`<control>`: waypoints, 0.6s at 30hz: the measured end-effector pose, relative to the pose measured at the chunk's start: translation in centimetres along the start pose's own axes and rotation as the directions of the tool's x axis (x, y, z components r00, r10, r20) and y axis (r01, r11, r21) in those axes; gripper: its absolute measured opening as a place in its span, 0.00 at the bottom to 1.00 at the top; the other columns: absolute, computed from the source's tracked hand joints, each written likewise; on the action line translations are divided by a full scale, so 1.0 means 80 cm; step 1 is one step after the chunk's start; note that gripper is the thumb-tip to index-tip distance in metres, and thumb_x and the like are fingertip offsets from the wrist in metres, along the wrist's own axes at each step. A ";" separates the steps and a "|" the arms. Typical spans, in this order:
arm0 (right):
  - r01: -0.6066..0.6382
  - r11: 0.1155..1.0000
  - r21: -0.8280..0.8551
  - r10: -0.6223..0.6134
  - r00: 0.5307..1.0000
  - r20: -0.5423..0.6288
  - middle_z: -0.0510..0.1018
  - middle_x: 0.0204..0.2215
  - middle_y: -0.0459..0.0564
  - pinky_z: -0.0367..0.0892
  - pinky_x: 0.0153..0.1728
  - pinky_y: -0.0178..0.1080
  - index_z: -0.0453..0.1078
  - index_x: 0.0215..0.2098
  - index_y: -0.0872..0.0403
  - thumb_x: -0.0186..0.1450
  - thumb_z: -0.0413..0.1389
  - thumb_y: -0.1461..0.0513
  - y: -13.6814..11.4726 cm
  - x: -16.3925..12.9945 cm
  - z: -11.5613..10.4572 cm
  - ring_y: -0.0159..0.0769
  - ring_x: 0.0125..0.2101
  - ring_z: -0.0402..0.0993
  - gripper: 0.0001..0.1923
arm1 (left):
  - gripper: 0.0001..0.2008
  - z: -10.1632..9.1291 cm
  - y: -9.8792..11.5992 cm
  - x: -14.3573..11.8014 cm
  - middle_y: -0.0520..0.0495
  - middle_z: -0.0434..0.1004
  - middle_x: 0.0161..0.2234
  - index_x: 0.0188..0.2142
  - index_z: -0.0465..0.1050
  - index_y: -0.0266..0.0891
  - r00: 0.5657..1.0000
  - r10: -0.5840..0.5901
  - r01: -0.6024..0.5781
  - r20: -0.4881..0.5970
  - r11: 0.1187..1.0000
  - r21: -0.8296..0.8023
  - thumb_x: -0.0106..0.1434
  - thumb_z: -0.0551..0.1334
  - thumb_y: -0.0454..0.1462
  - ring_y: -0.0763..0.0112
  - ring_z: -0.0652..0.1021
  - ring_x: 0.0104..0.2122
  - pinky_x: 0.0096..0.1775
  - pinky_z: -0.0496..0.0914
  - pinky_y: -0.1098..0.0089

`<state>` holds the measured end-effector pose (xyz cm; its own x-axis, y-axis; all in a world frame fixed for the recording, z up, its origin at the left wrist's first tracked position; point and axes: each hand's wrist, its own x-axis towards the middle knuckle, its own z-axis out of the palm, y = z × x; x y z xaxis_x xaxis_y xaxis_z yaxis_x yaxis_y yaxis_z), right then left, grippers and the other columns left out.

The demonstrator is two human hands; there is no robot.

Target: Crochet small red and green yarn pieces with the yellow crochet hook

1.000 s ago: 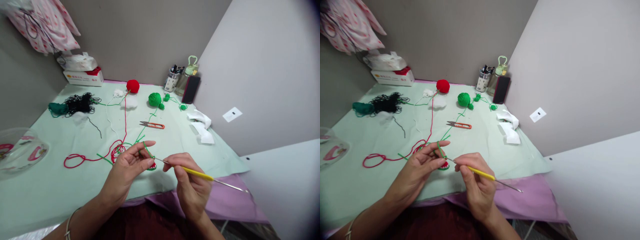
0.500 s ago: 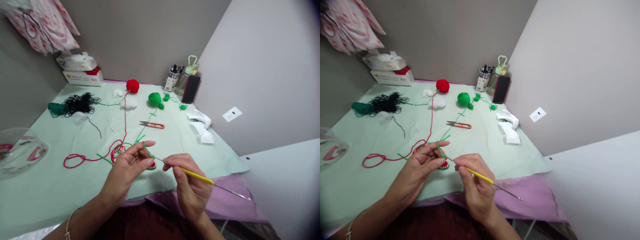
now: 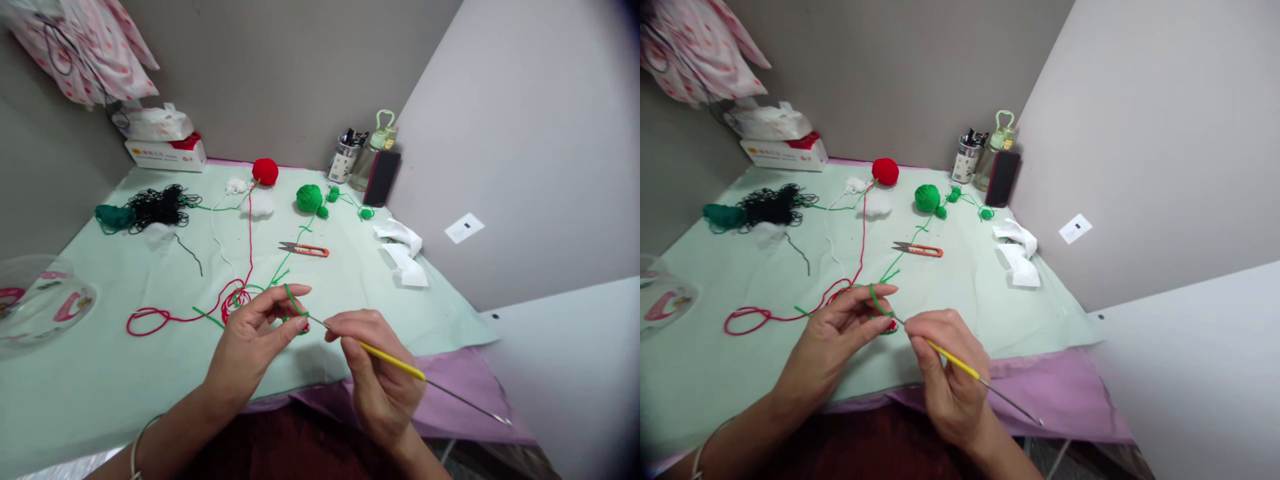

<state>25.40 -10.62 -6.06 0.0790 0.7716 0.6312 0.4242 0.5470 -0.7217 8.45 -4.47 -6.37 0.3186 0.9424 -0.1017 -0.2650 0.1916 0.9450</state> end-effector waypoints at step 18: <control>0.139 0.979 -0.149 -0.142 0.990 -0.009 0.82 0.40 0.52 0.79 0.42 0.37 0.75 0.52 0.54 0.71 0.54 0.75 0.005 -0.001 0.008 0.34 0.42 0.80 0.17 | 0.15 0.005 -0.001 0.001 0.55 0.75 0.30 0.48 0.86 0.51 0.992 -0.110 0.118 0.057 0.979 -0.164 0.61 0.76 0.39 0.74 0.74 0.33 0.40 0.69 0.74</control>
<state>24.95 -10.27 -6.56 0.0259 0.6832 0.7297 0.5609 0.5943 -0.5763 8.90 -4.51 -6.32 0.3969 0.8986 -0.1871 -0.3710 0.3435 0.8628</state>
